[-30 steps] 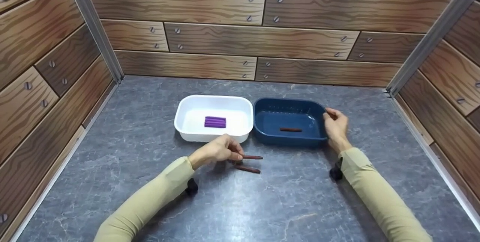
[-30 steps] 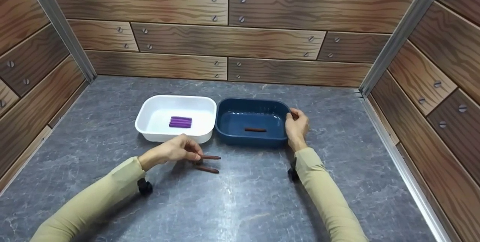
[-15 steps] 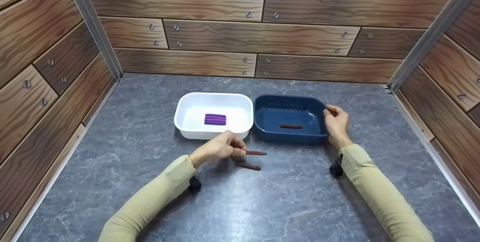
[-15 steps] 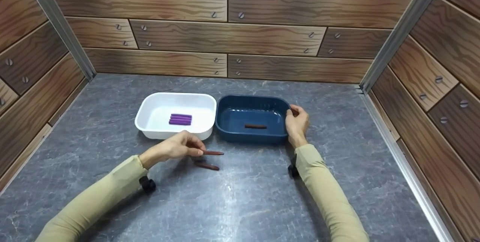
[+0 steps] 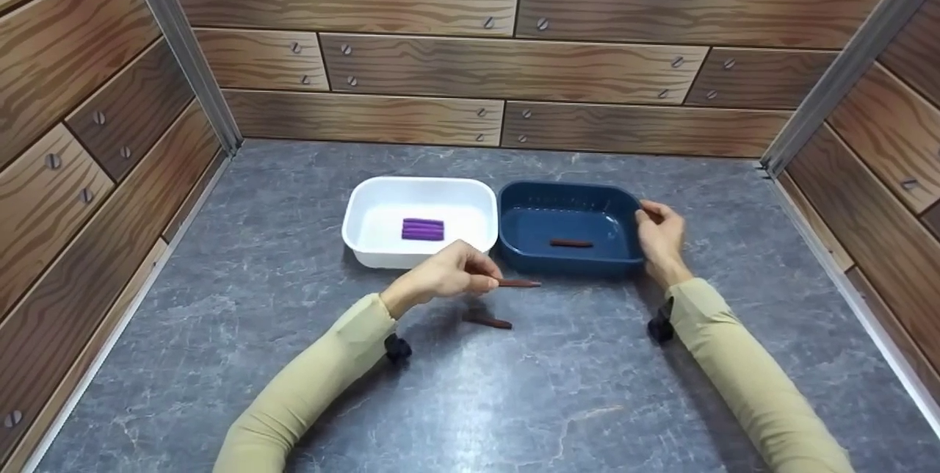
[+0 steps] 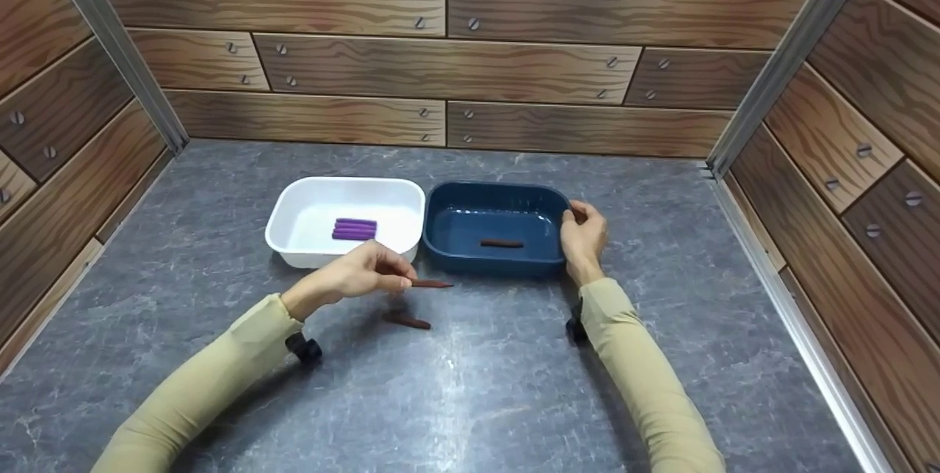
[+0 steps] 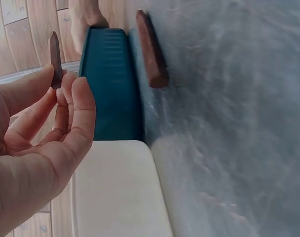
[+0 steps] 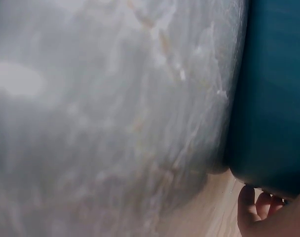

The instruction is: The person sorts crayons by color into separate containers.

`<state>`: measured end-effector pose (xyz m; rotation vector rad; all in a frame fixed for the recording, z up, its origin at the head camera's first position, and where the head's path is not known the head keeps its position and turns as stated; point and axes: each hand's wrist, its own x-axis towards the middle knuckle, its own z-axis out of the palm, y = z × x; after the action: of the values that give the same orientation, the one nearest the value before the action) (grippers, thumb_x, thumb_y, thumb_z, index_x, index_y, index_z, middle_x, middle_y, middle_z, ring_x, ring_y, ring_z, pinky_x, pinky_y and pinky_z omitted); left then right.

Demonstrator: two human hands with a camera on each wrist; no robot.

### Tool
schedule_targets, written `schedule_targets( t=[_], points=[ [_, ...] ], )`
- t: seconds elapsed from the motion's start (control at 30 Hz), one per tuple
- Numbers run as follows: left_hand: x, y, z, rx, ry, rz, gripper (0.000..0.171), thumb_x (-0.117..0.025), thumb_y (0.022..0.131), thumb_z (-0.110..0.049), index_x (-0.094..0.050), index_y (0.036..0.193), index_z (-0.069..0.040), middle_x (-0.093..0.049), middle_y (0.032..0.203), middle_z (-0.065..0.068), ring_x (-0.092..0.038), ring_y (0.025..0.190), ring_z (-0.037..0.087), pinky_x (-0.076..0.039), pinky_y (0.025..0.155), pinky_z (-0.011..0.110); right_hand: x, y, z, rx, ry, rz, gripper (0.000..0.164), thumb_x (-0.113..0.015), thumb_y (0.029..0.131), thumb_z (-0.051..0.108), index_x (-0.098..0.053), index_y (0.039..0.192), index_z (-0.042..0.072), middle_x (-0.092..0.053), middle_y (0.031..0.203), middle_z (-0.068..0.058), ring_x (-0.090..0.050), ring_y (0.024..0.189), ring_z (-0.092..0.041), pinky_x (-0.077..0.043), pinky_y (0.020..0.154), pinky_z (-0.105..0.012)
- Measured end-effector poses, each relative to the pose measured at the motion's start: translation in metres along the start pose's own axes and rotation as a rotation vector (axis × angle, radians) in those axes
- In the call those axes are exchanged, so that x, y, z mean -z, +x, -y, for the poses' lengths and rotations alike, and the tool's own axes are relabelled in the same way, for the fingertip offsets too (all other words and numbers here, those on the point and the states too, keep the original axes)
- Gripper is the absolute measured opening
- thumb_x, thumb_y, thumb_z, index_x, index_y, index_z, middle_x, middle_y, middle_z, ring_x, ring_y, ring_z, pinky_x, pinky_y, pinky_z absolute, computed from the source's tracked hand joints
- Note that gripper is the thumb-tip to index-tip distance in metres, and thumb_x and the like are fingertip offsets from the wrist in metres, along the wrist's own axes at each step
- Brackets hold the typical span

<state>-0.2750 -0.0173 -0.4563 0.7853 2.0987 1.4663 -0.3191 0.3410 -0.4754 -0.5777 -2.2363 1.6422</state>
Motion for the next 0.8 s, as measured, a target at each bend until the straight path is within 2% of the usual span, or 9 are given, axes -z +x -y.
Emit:
schedule_targets(
  t=[0.23, 0.4, 0.63, 0.8],
  points=[
    [0.001, 0.006, -0.009, -0.038, 0.000, -0.035, 0.012, -0.066, 0.090, -0.002, -0.074, 0.098, 0.001, -0.065, 0.077, 0.002, -0.054, 0.065, 0.006, -0.043, 0.057, 0.021, 0.001, 0.001, 0.000, 0.002, -0.003, -0.005, 0.038, -0.049, 0.101, 0.014, -0.055, 0.136, 0.003, -0.056, 0.126, -0.011, -0.052, 0.106, -0.012, -0.042, 0.089, -0.020],
    [0.001, 0.009, -0.012, -0.053, -0.018, -0.039, 0.014, -0.064, 0.091, -0.001, -0.073, 0.100, 0.005, -0.066, 0.081, 0.009, -0.054, 0.065, 0.010, -0.044, 0.058, 0.024, 0.000, 0.000, -0.001, -0.005, 0.005, -0.004, 0.038, -0.049, 0.100, 0.013, -0.055, 0.136, 0.003, -0.056, 0.127, -0.011, -0.052, 0.104, -0.011, -0.042, 0.089, -0.020],
    [0.003, 0.017, -0.015, -0.075, 0.008, -0.074, 0.014, -0.064, 0.092, -0.003, -0.074, 0.101, 0.002, -0.067, 0.084, 0.004, -0.055, 0.069, 0.013, -0.046, 0.062, 0.027, 0.000, 0.000, 0.000, -0.003, 0.006, 0.000, 0.038, -0.049, 0.101, 0.013, -0.055, 0.136, 0.003, -0.055, 0.131, -0.013, -0.051, 0.104, -0.010, -0.042, 0.089, -0.021],
    [0.003, 0.025, -0.018, -0.074, 0.024, -0.104, 0.017, -0.063, 0.094, -0.007, -0.073, 0.104, 0.003, -0.068, 0.088, 0.016, -0.055, 0.071, 0.014, -0.046, 0.064, 0.029, 0.001, 0.001, 0.002, 0.001, -0.020, 0.011, 0.038, -0.048, 0.101, 0.015, -0.055, 0.137, 0.004, -0.055, 0.131, -0.012, -0.052, 0.107, -0.012, -0.043, 0.089, -0.021]
  ],
)
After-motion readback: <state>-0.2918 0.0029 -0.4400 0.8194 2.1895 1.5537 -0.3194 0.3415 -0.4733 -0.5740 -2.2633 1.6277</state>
